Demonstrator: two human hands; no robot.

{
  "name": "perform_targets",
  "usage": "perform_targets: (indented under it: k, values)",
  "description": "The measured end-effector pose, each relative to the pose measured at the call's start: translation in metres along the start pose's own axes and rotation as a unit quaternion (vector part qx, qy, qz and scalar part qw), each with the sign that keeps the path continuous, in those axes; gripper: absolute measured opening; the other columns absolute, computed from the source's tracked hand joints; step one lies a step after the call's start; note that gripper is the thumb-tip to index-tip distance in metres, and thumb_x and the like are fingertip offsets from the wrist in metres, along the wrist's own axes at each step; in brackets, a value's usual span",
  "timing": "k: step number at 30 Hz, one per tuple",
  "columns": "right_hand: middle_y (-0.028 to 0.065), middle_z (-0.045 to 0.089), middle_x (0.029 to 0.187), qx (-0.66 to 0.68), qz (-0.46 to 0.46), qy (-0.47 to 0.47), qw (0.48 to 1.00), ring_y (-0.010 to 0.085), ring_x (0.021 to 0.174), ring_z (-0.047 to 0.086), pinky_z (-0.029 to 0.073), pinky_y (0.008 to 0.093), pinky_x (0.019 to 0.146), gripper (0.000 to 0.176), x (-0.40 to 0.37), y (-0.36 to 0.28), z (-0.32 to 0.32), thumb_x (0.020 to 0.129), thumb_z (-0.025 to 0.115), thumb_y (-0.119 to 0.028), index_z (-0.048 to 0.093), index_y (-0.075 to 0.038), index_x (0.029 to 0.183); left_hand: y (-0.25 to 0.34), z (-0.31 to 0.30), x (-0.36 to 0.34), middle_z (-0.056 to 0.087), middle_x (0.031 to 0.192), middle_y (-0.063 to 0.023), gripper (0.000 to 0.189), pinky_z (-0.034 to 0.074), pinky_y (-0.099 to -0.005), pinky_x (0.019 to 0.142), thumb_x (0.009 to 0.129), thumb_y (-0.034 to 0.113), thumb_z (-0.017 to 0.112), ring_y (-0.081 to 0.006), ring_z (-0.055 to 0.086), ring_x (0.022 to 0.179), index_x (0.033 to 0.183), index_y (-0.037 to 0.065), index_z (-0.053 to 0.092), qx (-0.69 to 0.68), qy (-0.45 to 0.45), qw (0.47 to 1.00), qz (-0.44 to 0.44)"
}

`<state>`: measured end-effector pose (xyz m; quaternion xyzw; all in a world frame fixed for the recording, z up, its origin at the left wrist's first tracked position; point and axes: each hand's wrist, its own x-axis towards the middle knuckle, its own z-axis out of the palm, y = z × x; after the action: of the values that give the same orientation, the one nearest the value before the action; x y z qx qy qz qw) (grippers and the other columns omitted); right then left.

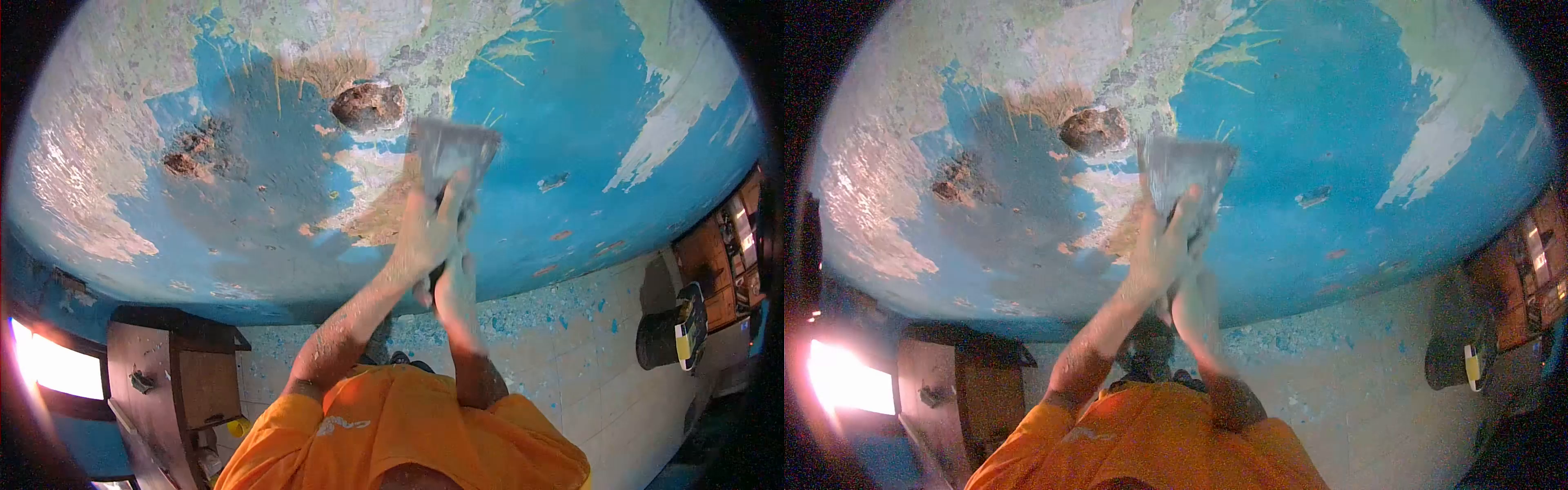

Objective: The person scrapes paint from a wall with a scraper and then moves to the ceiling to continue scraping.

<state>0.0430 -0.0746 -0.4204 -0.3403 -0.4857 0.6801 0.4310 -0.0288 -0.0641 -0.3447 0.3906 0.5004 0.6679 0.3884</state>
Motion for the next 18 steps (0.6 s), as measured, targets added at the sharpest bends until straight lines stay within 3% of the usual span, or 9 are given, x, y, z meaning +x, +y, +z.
perform_targets:
  k: [2,3,5,6,9,10,14,16,18]
  values:
    - [0.0042,0.05,0.058,-0.339,-0.357,0.193,0.849,0.0114,0.048,0.048,0.039,0.0297,0.044,0.041,0.034,0.025,-0.008,0.092,0.036,-0.034,0.042,0.002,0.111,0.02,0.008,0.017,0.047,0.053,-0.0014,0.038,0.035,-0.0255,0.039,0.09,0.033,0.044,-0.0085,0.043,0.043,0.07,0.0,0.05,0.054,-0.034,0.996,0.062]
    - [0.0042,0.05,0.058,-0.34,-0.358,0.194,0.848,0.0114,0.048,0.048,0.039,0.0297,0.044,0.041,0.025,0.007,-0.009,0.092,0.036,-0.034,0.042,0.002,0.111,0.026,0.011,0.012,0.047,0.053,-0.0014,0.038,0.035,-0.0255,0.039,0.09,0.033,0.044,-0.0085,0.043,0.043,0.07,0.0,0.05,0.053,-0.035,0.996,0.063]
    - [0.0025,0.049,0.061,-0.042,-0.048,-0.036,0.997,0.0092,0.05,0.047,0.038,0.0258,0.044,0.04,0.007,-0.038,-0.009,0.091,0.038,-0.034,0.042,0.002,0.109,0.04,0.014,0.003,0.047,0.054,-0.0008,0.041,0.036,-0.026,0.042,0.089,0.035,0.043,-0.0087,0.044,0.045,0.07,0.0,0.05,0.064,-0.036,0.995,0.072]
    - [0.0013,0.048,0.062,-0.1,-0.13,0.067,0.984,0.0043,0.052,0.046,0.034,0.0189,0.042,0.037,-0.002,-0.024,-0.002,0.09,0.042,-0.033,0.041,0.001,0.105,0.015,0.008,0.001,0.047,0.055,-0.0007,0.04,0.037,-0.0256,0.043,0.089,0.035,0.043,-0.0085,0.045,0.047,0.07,0.001,0.051,0.02,-0.05,0.997,0.052]
    - [0.0015,0.049,0.068,0.005,-0.079,0.004,0.997,0.0049,0.06,0.045,0.036,0.0209,0.049,0.034,-0.025,-0.016,-0.004,0.089,0.045,-0.029,0.039,0.0,0.105,-0.008,0.008,-0.012,0.048,0.057,-0.0007,0.038,0.037,-0.0259,0.043,0.09,0.033,0.043,-0.0091,0.046,0.049,0.072,0.001,0.05,0.044,0.064,0.985,0.152]
    - [-0.0001,0.045,0.059,-0.038,-0.163,0.043,0.985,0.0042,0.037,0.038,0.029,0.0183,0.033,0.037,-0.02,0.01,-0.01,0.09,0.041,-0.025,0.035,-0.003,0.119,-0.004,0.005,-0.018,0.051,0.059,-0.0028,0.035,0.038,-0.0279,0.045,0.09,0.032,0.043,-0.0108,0.048,0.05,0.077,0.0,0.051,0.002,0.025,0.998,0.056]
    - [-0.0017,0.046,0.062,-0.124,-0.223,0.042,0.966,0.0037,0.04,0.04,0.031,0.0178,0.034,0.036,-0.025,-0.001,-0.007,0.09,0.042,-0.026,0.037,-0.002,0.117,-0.015,-0.006,-0.02,0.051,0.058,-0.0047,0.032,0.038,-0.029,0.044,0.09,0.03,0.043,-0.0115,0.049,0.05,0.082,-0.001,0.05,0.063,0.012,0.987,0.146]
    - [0.0045,0.05,0.079,-0.013,-0.151,-0.03,0.988,0.0083,0.065,0.046,0.039,0.0257,0.057,0.024,-0.032,-0.007,0.001,0.09,0.042,-0.02,0.041,-0.001,0.104,0.004,-0.015,-0.033,0.05,0.056,-0.0057,0.031,0.038,-0.0289,0.043,0.09,0.028,0.042,-0.0122,0.048,0.048,0.085,-0.001,0.048,0.067,-0.003,0.993,0.1]
    - [0.004,0.05,0.076,-0.033,-0.203,-0.005,0.979,0.0079,0.063,0.046,0.038,0.025,0.055,0.024,-0.033,-0.008,0.023,0.09,0.042,-0.021,0.042,-0.001,0.103,0.012,-0.025,-0.033,0.049,0.055,-0.0053,0.029,0.037,-0.0281,0.042,0.09,0.027,0.041,-0.0121,0.047,0.047,0.086,-0.001,0.047,0.121,0.018,0.984,0.126]
